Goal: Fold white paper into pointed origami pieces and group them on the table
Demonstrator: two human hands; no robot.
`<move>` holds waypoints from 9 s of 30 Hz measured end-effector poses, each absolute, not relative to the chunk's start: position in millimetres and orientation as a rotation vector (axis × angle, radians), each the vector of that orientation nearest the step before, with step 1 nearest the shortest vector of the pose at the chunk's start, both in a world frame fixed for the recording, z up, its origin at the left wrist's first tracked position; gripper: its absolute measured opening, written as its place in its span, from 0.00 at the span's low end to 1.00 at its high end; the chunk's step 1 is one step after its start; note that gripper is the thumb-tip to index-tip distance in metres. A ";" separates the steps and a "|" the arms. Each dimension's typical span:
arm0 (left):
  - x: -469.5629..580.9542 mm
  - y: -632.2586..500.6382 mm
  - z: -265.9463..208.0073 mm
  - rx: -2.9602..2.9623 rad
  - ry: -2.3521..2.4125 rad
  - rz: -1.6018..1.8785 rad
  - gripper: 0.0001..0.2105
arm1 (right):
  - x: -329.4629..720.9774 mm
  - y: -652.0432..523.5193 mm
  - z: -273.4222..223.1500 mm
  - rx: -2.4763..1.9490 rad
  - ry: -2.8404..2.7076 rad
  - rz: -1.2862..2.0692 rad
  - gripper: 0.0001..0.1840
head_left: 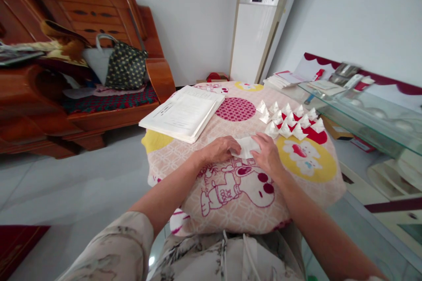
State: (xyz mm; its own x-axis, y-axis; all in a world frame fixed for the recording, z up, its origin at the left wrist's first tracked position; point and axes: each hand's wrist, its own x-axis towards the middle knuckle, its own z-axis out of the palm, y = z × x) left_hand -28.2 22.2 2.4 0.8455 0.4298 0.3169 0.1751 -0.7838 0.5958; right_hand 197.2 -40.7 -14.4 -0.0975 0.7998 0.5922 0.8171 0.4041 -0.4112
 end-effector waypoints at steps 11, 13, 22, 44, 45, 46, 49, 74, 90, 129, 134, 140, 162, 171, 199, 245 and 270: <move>-41.2 26.9 13.0 2.175 0.505 0.420 0.17 | 207.9 -43.6 -21.7 -1.102 -2.271 0.095 0.18; -40.6 29.7 13.1 2.137 0.489 0.434 0.13 | 208.6 -45.4 -22.8 -1.093 -2.257 0.119 0.19; -28.1 36.4 11.2 2.258 0.549 0.455 0.09 | 207.7 -50.4 -19.3 -1.010 -2.278 0.192 0.17; -1.9 28.0 -10.4 2.552 0.833 0.642 0.06 | 205.1 -70.7 -3.9 -1.110 -2.432 0.267 0.13; -1.4 28.0 -11.2 2.555 0.839 0.645 0.06 | 205.1 -70.8 -3.9 -1.109 -2.433 0.269 0.12; -0.9 28.0 -11.9 2.559 0.846 0.648 0.05 | 205.1 -70.9 -4.1 -1.106 -2.436 0.269 0.12; 0.1 27.9 -13.5 2.573 0.852 0.650 0.05 | 204.8 -70.8 -5.0 -1.100 -2.440 0.261 0.13; 0.0 28.0 -14.1 2.501 0.893 0.676 0.04 | 197.5 -70.2 -6.5 -1.148 -2.504 0.153 0.15; 5.3 29.1 -12.1 2.358 1.050 0.725 0.05 | 195.4 -71.5 -5.0 -1.156 -2.564 0.086 0.15; 0.6 11.6 -4.9 2.461 0.926 0.643 0.05 | 194.4 -66.7 -9.9 -1.154 -2.410 0.118 0.15; -0.1 15.8 -6.9 2.417 0.903 0.657 0.06 | 193.0 -67.5 -10.6 -1.178 -2.509 -0.005 0.14; -7.9 34.2 -13.9 2.314 0.767 0.668 0.11 | 192.2 -66.0 -12.6 -1.135 -2.565 -0.064 0.14; -25.1 52.1 -14.4 2.393 0.454 0.581 0.31 | 186.1 -56.3 -10.4 -1.123 -2.491 0.014 0.15; -26.9 21.1 -5.0 2.656 0.589 0.532 0.19 | 212.5 -65.2 -19.4 -1.126 -2.261 -0.043 0.13; -28.9 -2.1 1.2 2.814 0.545 0.389 0.17 | 232.5 -5.7 11.9 -1.252 -2.240 0.585 0.07; -27.0 -2.5 4.1 2.847 0.477 0.337 0.18 | 195.5 2.5 -3.8 -1.373 -2.153 0.335 0.10; -28.9 2.9 -1.5 2.805 0.444 0.358 0.22 | 213.3 -14.3 8.4 -1.409 -1.756 0.438 0.07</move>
